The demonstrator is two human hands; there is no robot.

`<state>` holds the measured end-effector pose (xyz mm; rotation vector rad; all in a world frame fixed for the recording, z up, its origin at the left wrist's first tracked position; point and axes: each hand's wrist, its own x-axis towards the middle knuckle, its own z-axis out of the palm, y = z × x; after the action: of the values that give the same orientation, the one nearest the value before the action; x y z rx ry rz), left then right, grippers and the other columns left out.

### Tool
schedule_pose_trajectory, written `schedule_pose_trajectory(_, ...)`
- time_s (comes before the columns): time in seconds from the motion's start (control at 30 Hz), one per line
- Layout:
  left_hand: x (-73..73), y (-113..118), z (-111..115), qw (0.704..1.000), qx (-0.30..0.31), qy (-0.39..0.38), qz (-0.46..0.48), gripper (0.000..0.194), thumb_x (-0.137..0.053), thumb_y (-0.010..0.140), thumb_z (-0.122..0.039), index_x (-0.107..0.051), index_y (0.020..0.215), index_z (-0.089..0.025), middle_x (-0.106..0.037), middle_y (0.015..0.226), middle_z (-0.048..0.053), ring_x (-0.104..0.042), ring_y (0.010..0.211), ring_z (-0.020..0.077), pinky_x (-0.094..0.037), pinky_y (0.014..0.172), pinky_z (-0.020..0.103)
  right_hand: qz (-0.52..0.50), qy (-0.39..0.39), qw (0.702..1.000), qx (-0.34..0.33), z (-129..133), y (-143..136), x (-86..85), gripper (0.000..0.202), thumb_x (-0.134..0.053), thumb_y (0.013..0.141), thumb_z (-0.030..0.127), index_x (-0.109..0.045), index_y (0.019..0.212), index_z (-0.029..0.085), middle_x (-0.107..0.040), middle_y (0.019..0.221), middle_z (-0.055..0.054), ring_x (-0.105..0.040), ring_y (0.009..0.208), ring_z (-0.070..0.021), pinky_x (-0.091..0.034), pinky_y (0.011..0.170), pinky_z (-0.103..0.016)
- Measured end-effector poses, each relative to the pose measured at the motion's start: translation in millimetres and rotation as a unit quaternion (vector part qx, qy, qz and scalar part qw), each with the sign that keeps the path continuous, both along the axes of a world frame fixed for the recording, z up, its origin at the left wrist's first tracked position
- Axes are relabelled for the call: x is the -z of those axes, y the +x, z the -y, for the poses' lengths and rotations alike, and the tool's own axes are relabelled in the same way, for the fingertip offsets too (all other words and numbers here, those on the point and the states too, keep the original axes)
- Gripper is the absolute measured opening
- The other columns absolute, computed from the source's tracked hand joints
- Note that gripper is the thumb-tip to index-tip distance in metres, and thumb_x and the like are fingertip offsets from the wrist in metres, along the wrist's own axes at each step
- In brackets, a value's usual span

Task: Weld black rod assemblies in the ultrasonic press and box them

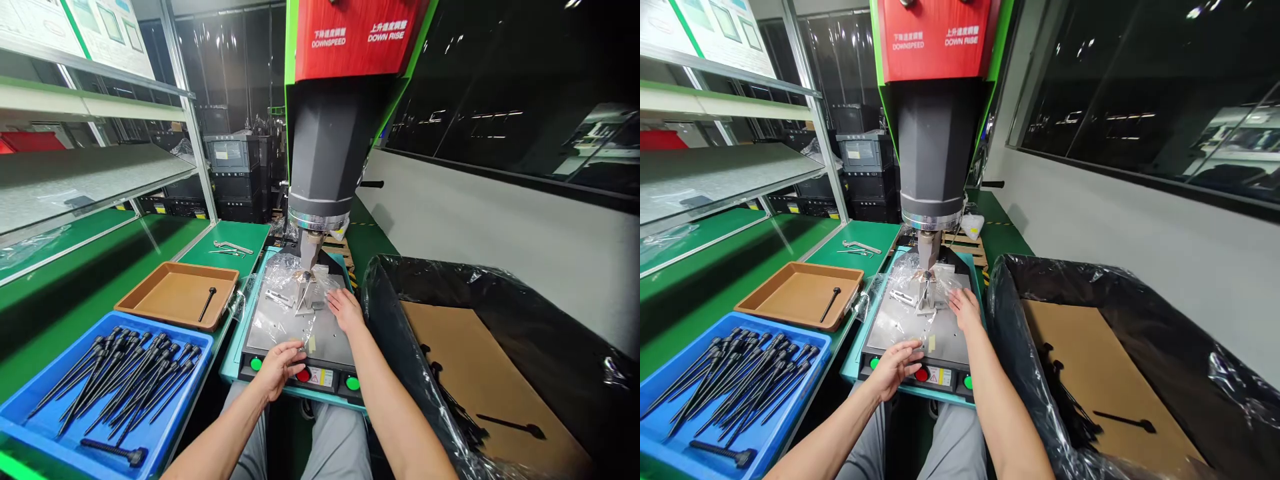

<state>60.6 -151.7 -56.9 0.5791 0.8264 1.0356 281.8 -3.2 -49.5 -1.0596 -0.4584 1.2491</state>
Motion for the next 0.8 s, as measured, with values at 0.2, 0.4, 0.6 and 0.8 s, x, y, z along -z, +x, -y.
schedule_pose_trajectory(0.2,6.7,-1.2,-3.7,1.000,-0.007,-0.003,-0.010,0.037,-0.080,0.072,-0.031,-0.070,0.103,-0.014,-0.060,0.129,0.016,-0.064,0.106,0.0245,-0.054,0.082,0.032,0.009,-0.007,0.999,0.036,-22.8,7.2,-3.7,0.053,-0.080,0.063,0.017,-0.055,0.110,0.026,-0.071,0.078,-0.001,-0.067,0.069,-0.0165,-0.054,0.056,-0.025)
schedule_pose_trajectory(0.4,14.3,-2.5,-6.6,0.999,-0.007,0.003,-0.032,0.038,-0.078,0.073,-0.032,-0.069,0.105,-0.015,-0.060,0.129,0.015,-0.064,0.105,0.0232,-0.053,0.082,0.031,0.039,-0.026,0.998,0.046,-33.6,7.4,-2.5,0.050,-0.079,0.061,0.014,-0.059,0.106,0.022,-0.069,0.074,0.000,-0.062,0.059,-0.0133,-0.048,0.045,-0.019)
schedule_pose_trajectory(0.6,15.9,-4.9,-6.7,0.999,-0.009,0.004,-0.045,0.041,-0.079,0.072,-0.033,-0.068,0.107,-0.014,-0.060,0.130,0.016,-0.064,0.104,0.0233,-0.053,0.083,0.031,0.053,-0.044,0.996,0.049,-40.0,5.0,-4.5,0.050,-0.080,0.060,0.012,-0.060,0.105,0.020,-0.069,0.070,0.000,-0.061,0.054,-0.0126,-0.045,0.042,-0.017)
schedule_pose_trajectory(0.8,19.3,-7.5,-3.9,0.999,0.001,0.009,-0.053,0.041,-0.081,0.068,-0.039,-0.069,0.099,-0.014,-0.062,0.125,0.017,-0.064,0.104,0.0259,-0.052,0.085,0.035,0.061,-0.062,0.995,0.056,-33.6,6.2,-4.1,0.039,-0.077,0.065,0.013,-0.058,0.100,0.019,-0.069,0.069,-0.001,-0.062,0.055,-0.0126,-0.048,0.045,-0.017)
